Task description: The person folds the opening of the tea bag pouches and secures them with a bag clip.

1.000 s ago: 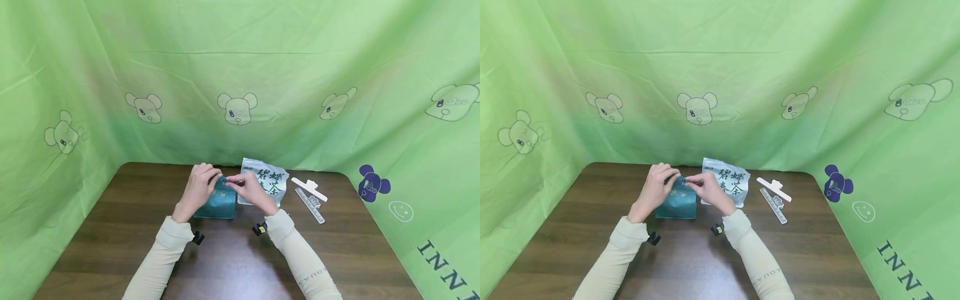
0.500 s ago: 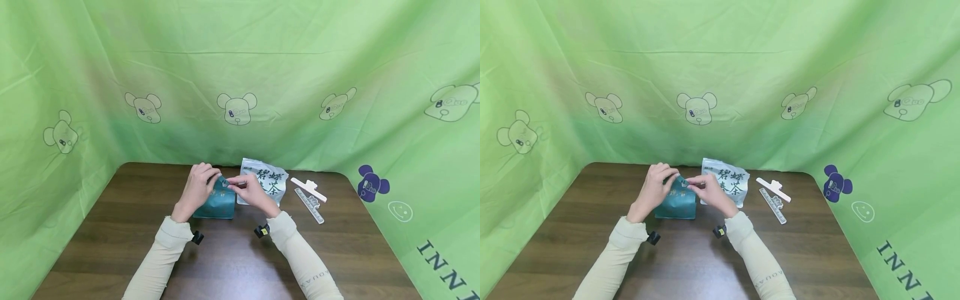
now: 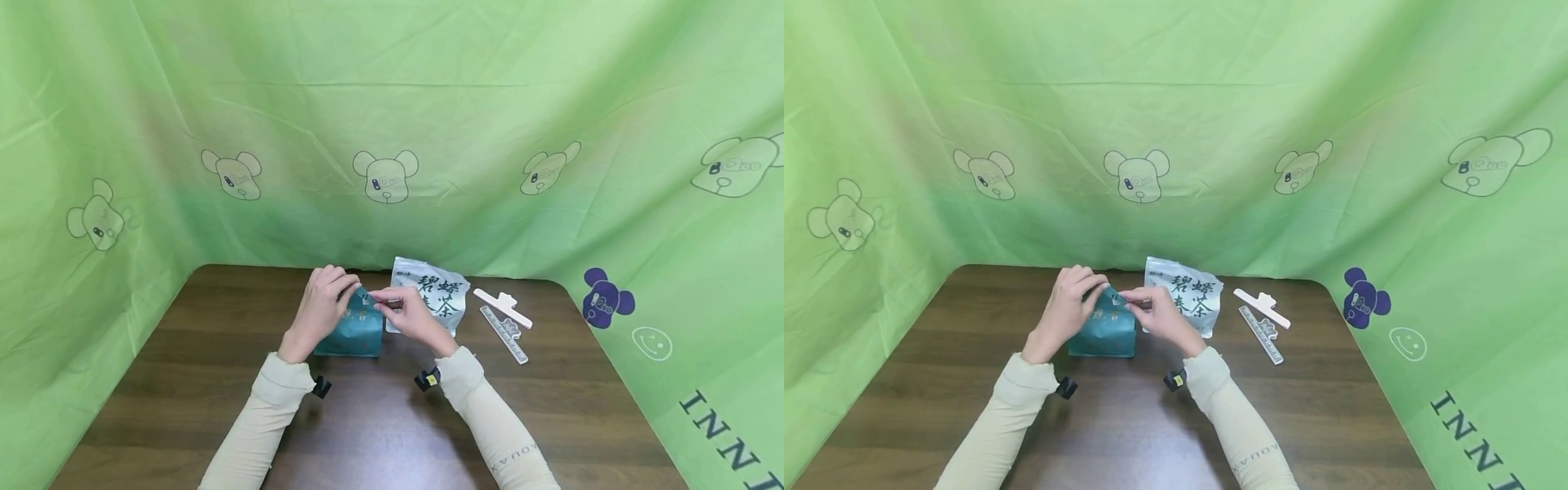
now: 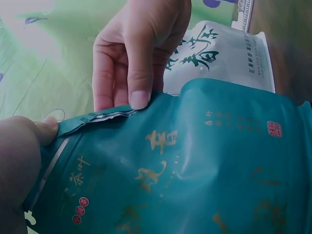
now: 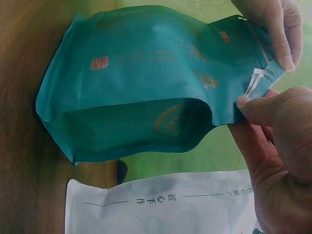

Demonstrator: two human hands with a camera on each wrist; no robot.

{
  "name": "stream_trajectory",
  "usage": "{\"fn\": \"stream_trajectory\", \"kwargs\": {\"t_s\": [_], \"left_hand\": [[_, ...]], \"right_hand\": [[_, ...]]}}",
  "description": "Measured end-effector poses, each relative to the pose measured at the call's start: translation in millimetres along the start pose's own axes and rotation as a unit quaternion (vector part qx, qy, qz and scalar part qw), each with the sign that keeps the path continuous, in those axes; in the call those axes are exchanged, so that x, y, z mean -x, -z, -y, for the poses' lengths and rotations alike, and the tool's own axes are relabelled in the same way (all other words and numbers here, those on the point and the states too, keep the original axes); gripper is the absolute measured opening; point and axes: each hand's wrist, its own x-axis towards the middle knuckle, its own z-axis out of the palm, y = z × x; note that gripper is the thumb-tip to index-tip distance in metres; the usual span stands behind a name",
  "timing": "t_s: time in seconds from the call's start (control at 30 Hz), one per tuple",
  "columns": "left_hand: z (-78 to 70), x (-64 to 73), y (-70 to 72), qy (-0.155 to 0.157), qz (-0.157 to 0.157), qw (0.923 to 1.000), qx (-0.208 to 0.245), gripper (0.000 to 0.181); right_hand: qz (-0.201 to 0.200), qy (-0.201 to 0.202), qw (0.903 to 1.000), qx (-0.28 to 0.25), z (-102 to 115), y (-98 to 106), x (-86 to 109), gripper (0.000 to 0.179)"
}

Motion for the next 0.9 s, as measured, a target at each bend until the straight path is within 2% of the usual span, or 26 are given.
{"fn": "stream_trajectory", "kwargs": {"t_s": [0.13, 0.37, 0.5, 0.6, 0.7, 0.77, 0.87, 0.9], "left_hand": [[2.8, -1.0, 2.3, -0.008, 0.005, 1.0, 0.004, 0.006], [5.0, -4.1, 6.8, 0.001, 0.044, 0.9985, 0.034, 0.006], [3.6, -6.3, 8.4, 0.004, 0.046, 0.9981, 0.041, 0.007], [2.5, -7.2, 8.7, 0.006, 0.037, 0.9984, 0.041, 0.007], [2.0, -7.0, 8.3, 0.011, 0.028, 0.9988, 0.038, 0.008], [1.8, -6.5, 7.9, 0.016, 0.028, 0.9988, 0.035, 0.009], [1.4, -5.5, 7.4, 0.022, 0.029, 0.9987, 0.034, 0.01], [1.5, -5.5, 7.1, 0.024, 0.029, 0.9987, 0.034, 0.01]], "right_hand": [[0.004, 0.005, 1.0, -0.005, 0.2, 0.1, -0.4, 0.026], [0.003, -0.012, 0.9997, -0.021, -2.4, 0.6, 0.6, 0.027], [0.0, -0.016, 0.9997, -0.021, -2.5, 1.3, 2.6, 0.026], [-0.008, -0.002, 0.9999, -0.009, -5.0, 1.4, 5.8, 0.026], [-0.038, 0.035, 0.9986, 0.003, -15.7, 3.9, 10.8, 0.026], [-0.078, 0.076, 0.9939, 0.015, -23.0, 10.7, 14.8, 0.027], [-0.145, 0.133, 0.9802, 0.021, -28.6, 32.1, 23.0, 0.029], [-0.171, 0.146, 0.9737, 0.032, -23.2, 41.2, 26.1, 0.028]]}}
